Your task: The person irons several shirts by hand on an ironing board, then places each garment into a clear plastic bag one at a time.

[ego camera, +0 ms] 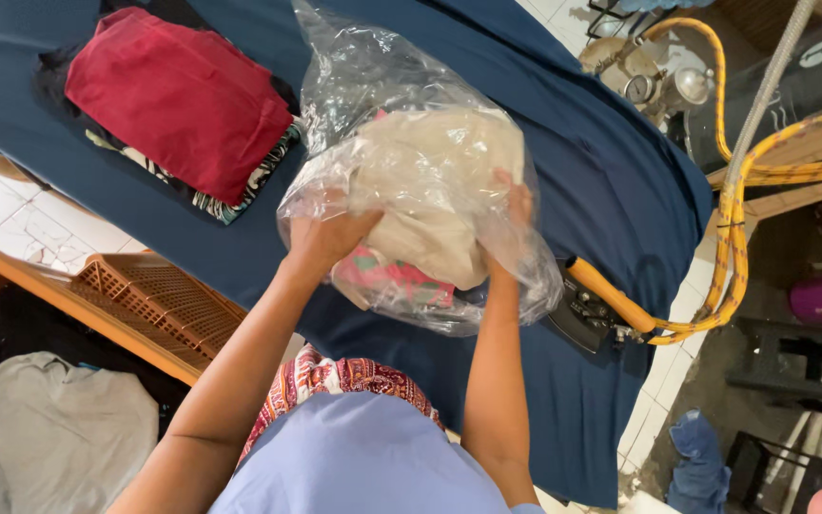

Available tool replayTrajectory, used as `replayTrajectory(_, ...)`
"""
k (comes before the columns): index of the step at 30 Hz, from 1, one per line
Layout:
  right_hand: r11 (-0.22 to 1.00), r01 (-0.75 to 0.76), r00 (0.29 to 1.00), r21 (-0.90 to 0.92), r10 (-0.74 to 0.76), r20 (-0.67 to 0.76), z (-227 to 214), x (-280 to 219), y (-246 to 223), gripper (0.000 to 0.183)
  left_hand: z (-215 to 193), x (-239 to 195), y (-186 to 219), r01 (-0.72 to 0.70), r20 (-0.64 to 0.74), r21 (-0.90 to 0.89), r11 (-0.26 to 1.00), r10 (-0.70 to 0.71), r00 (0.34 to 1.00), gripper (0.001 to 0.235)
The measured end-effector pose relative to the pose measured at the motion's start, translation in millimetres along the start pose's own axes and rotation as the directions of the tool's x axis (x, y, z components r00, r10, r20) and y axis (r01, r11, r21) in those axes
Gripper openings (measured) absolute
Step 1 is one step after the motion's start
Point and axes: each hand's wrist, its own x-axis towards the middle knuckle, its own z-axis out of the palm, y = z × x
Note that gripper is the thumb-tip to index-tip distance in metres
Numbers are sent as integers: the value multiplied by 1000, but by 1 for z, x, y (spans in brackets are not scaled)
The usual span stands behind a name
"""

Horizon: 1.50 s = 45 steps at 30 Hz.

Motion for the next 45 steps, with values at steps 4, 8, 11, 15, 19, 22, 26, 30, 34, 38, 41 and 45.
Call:
replayTrajectory(4,942,-90,952,-322,176,249,16,-19,-8,54,24,-26,-9,71,6,65,995,-71,997,87)
replayTrajectory(8,992,-106,987,-61,113,116,7,-40,-68,79,67,-52,-29,-220,21,339,915,226,974,33)
replayTrajectory(11,987,-56,941,-149,102,322,12,-51,-115,78,53,-75,-19,-350,13,364,863,371,929,41)
replayTrajectory(15,965,132,887,-224,-15,461,36,-13,-132,72,-40,-58,24,-399,94,219,890,388,917,51)
replayTrajectory(19,956,163,801,-244,16,599,39,7,-136,59,-119,-56,66,-112,473,-395,912,307,826,66)
replayTrajectory(22,944,-73,575,-321,303,760,18,15,-156,57,-122,-30,69,-32,452,-606,795,378,808,73)
replayTrajectory(26,998,52,883,-36,-30,469,-3,-11,-178,72,-58,39,44,353,399,-902,250,167,902,100)
replayTrajectory(30,968,196,890,156,-242,386,-40,-22,-178,51,41,93,9,279,256,-894,351,-110,960,98)
replayTrajectory(34,981,152,980,117,-165,109,-68,-5,-160,38,90,97,12,-93,17,-703,705,148,989,82)
replayTrajectory(38,967,112,994,228,-112,-11,-84,-4,-140,31,23,23,26,-255,205,-498,829,398,894,59)
replayTrajectory(41,923,13,992,385,36,-119,-92,-14,-147,37,-49,-8,-18,131,373,-893,431,545,751,46)
replayTrajectory(45,820,34,999,571,-27,-20,-77,-15,-168,34,-43,-9,-99,-116,-70,-989,-96,-388,919,27)
